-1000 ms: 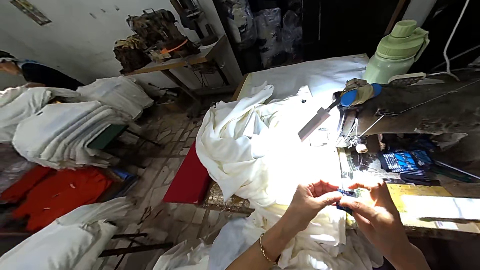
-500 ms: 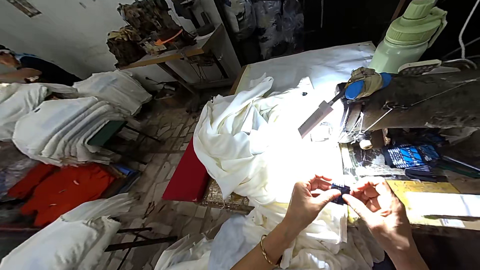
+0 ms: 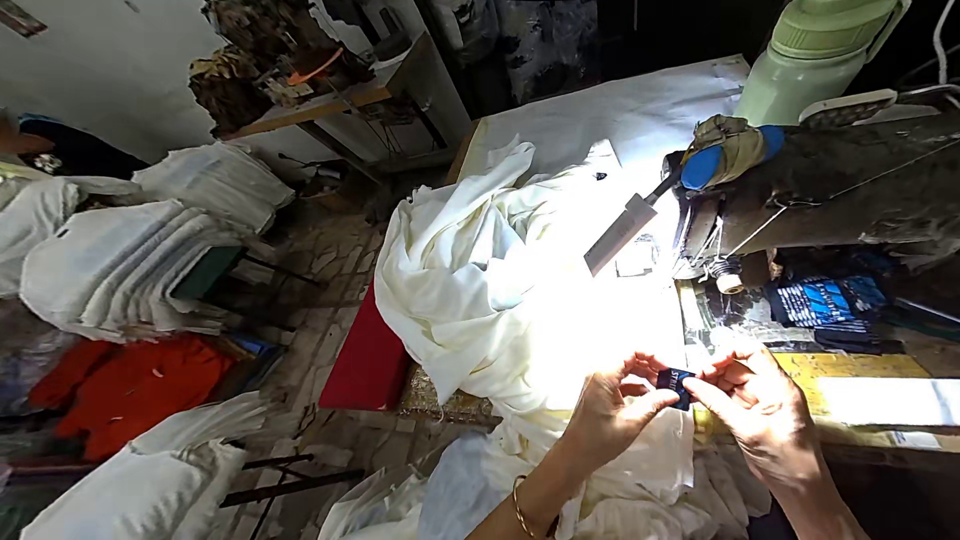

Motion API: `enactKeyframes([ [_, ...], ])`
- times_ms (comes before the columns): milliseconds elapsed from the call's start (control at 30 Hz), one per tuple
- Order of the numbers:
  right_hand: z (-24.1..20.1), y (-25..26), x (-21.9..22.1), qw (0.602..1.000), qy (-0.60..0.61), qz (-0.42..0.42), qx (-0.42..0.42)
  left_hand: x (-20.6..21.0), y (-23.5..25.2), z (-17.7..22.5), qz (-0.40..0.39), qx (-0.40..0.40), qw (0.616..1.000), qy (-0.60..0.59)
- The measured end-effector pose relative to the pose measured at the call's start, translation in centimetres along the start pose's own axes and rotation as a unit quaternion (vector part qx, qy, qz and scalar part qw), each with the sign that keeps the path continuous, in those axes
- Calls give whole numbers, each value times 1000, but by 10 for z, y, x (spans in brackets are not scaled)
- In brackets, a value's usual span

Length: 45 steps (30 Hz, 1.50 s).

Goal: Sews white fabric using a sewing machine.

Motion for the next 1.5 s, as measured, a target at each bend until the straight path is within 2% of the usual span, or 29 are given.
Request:
enactKeyframes([
  [100, 6, 7, -6, 1000, -19, -18, 4, -5, 5, 1, -25, -10, 999, 27],
  [167, 10, 19, -12, 992, -121, -42, -16, -11, 16, 6, -14, -39, 997, 70],
  [233, 15, 37, -19, 949, -291, -90, -79, -23, 30, 13, 7, -51, 992, 119],
  [333, 36, 59, -28, 879, -404, -184, -177, -39, 47, 18, 92, -20, 982, 164],
  [400, 43, 51, -26, 843, -423, -212, -257, -45, 48, 6, 144, -17, 978, 152],
  [467, 38, 27, -16, 823, -404, -220, -332, -50, 42, -13, 171, -34, 973, 153],
  [600, 25, -20, -7, 811, -370, -210, -401, -61, 40, -39, 187, 29, 972, 141],
  [667, 23, -31, -21, 810, -387, -209, -388, -63, 37, -41, 192, 26, 974, 117],
  [767, 21, -42, -42, 812, -420, -230, -334, -47, 32, -22, 185, -11, 977, 106],
  [900, 19, -50, -41, 815, -436, -218, -313, 1, 27, 4, 87, -54, 990, 98],
  [1000, 18, -52, -41, 822, -429, -221, -301, 12, 22, -12, 35, -115, 985, 128],
  [1133, 16, -54, -39, 835, -419, -214, -284, 9, 12, -16, 23, -149, 971, 184],
  [1300, 12, -53, -38, 839, -419, -221, -268, 10, 16, -16, 68, -126, 976, 166],
  [1500, 1, -52, -35, 839, -425, -243, -238, 13, 15, -13, 38, -147, 977, 153],
])
Point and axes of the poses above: each hand's wrist, its own y-axis towards the middle knuckle, its own x-axis out of the palm, z = x × y, the point moved 1 cm from there along y, towards the middle knuckle, and after that the axes turned 11 degrees about -x, right-handed, at the moved point
